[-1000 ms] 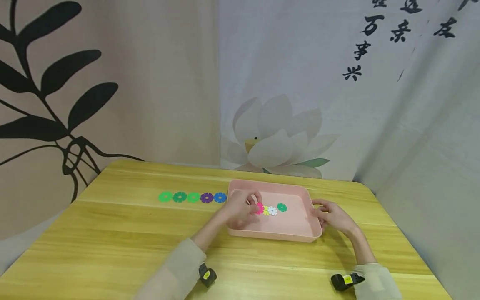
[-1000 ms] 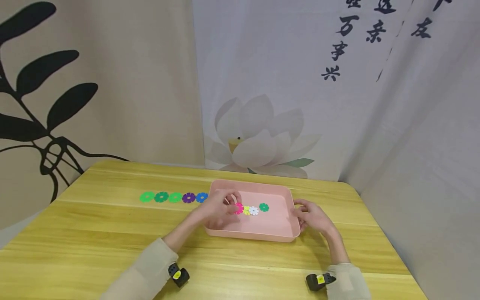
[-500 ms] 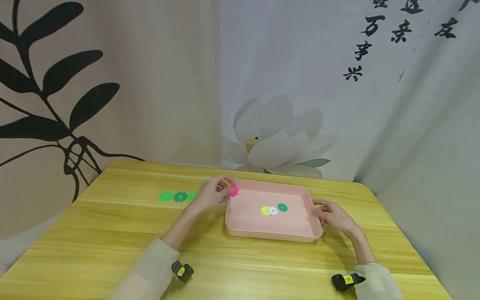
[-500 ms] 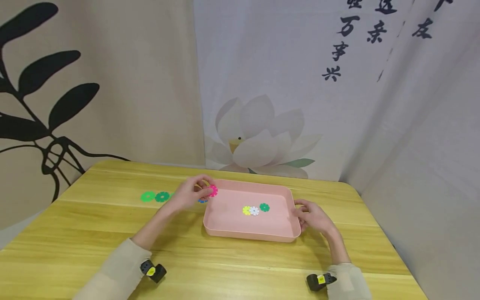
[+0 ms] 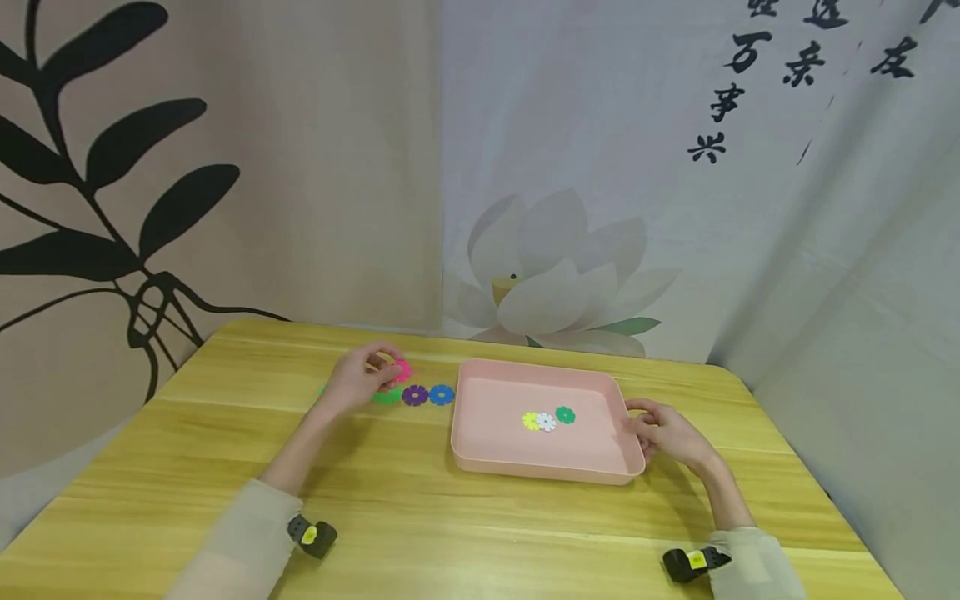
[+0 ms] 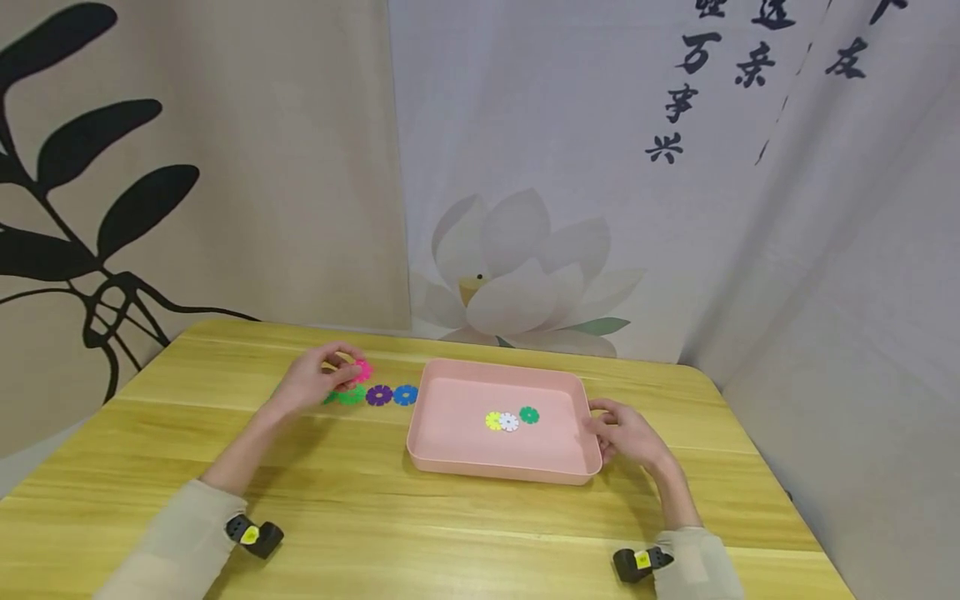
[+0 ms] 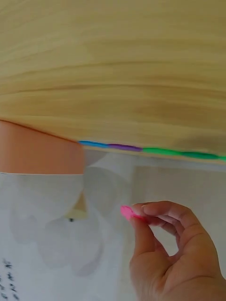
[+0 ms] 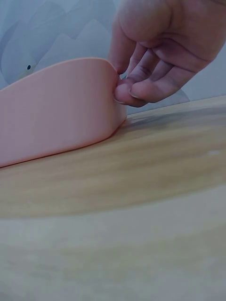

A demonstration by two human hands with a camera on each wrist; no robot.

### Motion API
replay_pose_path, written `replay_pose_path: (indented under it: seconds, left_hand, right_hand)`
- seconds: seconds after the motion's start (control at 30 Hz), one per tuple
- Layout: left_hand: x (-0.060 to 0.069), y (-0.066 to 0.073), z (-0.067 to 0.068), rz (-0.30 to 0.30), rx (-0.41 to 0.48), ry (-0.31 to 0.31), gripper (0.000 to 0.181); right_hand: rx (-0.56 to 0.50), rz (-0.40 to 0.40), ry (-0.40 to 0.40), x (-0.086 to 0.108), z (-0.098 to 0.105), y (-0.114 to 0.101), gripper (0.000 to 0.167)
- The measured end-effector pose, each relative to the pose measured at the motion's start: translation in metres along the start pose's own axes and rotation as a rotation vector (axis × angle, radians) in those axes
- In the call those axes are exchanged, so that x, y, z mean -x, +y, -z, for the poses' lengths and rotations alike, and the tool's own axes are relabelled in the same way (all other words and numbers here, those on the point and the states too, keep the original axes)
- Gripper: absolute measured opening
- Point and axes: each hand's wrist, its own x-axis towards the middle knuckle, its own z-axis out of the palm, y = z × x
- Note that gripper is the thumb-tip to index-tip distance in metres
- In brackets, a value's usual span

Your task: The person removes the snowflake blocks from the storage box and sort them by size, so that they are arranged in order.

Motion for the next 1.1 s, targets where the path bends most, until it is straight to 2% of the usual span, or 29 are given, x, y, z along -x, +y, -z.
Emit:
replay_pose_path:
  seconds: [0.17,0.33,0.57,0.73,0.87,1.1]
  left_hand:
    - [0.006,-0.017,0.025,0.041,-0.031,0.025,0.019]
    - [0.012,-0.032,0.049,0.085,-0.078,0.023,0.023]
    - [0.015,-0.047,0.075,0.190,-0.105,0.020,0.026]
    - [0.016,-0.055,0.086,0.246,-0.075,0.001,0.026]
    - [0.016,-0.060,0.092,0.256,-0.112,-0.008,0.025]
    - [0.015,-0.064,0.099,0.278,-0.122,-0.027,0.021]
  right_hand:
    - [0.014,-0.011,0.014,0.000,-0.001,0.001,0.054]
    - [0.012,-0.012,0.009,0.000,0.000,0.003,0.055]
    - [0.018,-0.019,0.012,0.000,-0.001,0.004,0.056]
    - [0.027,-0.018,0.014,0.000,-0.001,0.002,0.055]
    - [0.022,-0.019,0.011,-0.001,0.000,0.002,0.055]
    - [0.022,-0.020,0.017,-0.002,0.000,0.002,0.055]
